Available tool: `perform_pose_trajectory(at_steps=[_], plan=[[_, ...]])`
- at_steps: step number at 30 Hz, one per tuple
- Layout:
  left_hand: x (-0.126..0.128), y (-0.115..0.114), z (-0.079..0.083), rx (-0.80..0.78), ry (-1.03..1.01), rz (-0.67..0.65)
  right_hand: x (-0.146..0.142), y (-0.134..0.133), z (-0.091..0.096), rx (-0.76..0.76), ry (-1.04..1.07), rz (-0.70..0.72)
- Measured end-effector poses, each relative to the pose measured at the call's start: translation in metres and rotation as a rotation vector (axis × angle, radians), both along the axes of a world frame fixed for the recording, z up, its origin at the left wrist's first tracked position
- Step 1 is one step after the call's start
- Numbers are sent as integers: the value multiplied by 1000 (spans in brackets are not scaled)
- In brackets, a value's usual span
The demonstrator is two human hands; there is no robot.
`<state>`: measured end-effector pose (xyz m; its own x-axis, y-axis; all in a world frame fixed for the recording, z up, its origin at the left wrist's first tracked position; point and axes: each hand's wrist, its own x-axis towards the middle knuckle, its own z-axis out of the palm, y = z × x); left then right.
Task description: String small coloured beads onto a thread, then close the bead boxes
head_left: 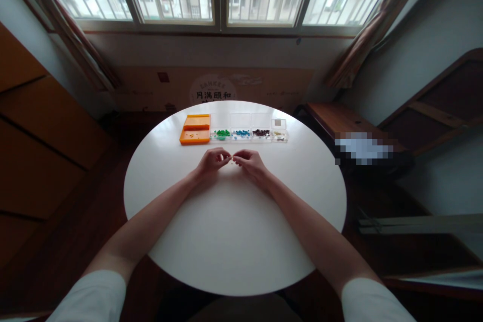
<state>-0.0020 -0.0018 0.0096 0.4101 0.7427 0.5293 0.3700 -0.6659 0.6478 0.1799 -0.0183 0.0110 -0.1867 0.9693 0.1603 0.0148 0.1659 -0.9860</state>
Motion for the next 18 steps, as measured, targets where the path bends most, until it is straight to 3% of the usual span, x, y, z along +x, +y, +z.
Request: perform_pose_trajectory(at_steps=[18], plan=[[0, -1, 1, -35, -6, -16, 1, 3, -6, 15, -10, 27]])
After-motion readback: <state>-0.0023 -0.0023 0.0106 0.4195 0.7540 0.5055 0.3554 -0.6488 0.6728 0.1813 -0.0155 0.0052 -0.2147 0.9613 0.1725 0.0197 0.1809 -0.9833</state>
